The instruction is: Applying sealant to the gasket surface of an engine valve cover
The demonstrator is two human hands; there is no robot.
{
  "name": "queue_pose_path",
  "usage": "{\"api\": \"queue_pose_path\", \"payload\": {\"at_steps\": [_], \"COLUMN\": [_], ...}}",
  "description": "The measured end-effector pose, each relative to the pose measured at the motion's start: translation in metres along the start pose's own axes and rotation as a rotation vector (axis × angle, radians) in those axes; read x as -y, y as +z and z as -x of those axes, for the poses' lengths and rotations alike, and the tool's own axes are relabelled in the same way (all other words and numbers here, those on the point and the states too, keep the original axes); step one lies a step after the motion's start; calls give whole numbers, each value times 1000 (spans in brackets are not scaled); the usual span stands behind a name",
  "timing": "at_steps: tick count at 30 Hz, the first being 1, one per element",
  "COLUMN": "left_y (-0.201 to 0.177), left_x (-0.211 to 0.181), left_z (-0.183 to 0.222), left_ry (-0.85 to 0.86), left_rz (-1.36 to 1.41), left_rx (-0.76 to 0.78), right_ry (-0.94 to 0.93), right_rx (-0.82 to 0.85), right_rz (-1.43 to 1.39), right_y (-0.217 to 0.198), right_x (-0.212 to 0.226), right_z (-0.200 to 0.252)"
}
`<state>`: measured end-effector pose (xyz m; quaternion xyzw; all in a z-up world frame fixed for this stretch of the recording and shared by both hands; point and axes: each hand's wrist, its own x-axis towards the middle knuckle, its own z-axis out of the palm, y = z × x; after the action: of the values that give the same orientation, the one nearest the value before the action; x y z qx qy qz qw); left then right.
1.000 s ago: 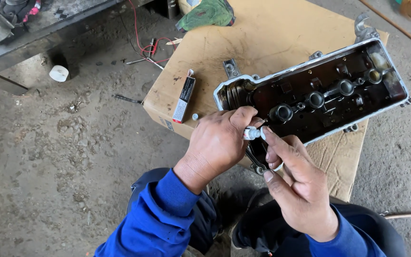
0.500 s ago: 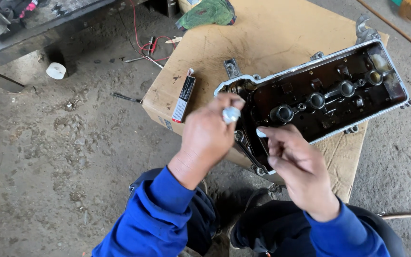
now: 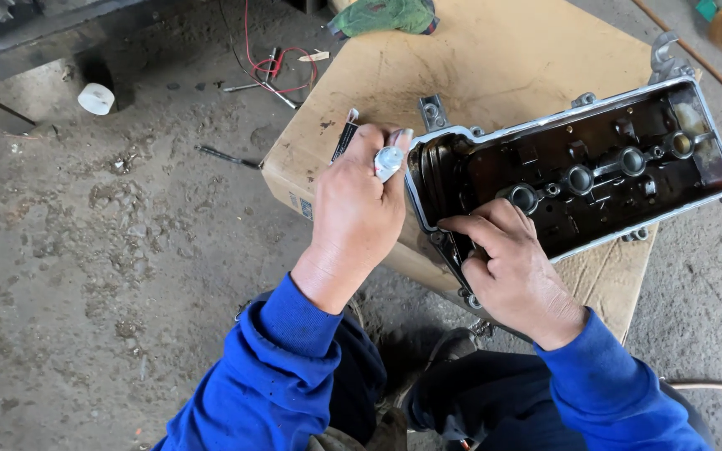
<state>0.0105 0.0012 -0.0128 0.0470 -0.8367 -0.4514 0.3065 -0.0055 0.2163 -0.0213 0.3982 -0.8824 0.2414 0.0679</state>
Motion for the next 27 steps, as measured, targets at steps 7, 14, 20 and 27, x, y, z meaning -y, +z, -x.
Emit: {"api": "queue_pose_path", "payload": {"at_steps": [7,14,20,27], "left_y": [-4,-2,-2,-1], "left_x": [-5,-5,-4,-7], "left_z": [-1,-1,-1,-1], "left_ry": [-83,-21,-26,-34], "left_rz": [19,25,18,47], "left_rx": [60,22,25,26], "right_ry": [-19,-14,-31,34], "right_rx": [26,4,16,12], "right_rz": [56,77,128,101], "right_y": [1,0,-1,-4], "right_x": [2,-2,2,12], "right_z": [-4,-2,5,21]}}
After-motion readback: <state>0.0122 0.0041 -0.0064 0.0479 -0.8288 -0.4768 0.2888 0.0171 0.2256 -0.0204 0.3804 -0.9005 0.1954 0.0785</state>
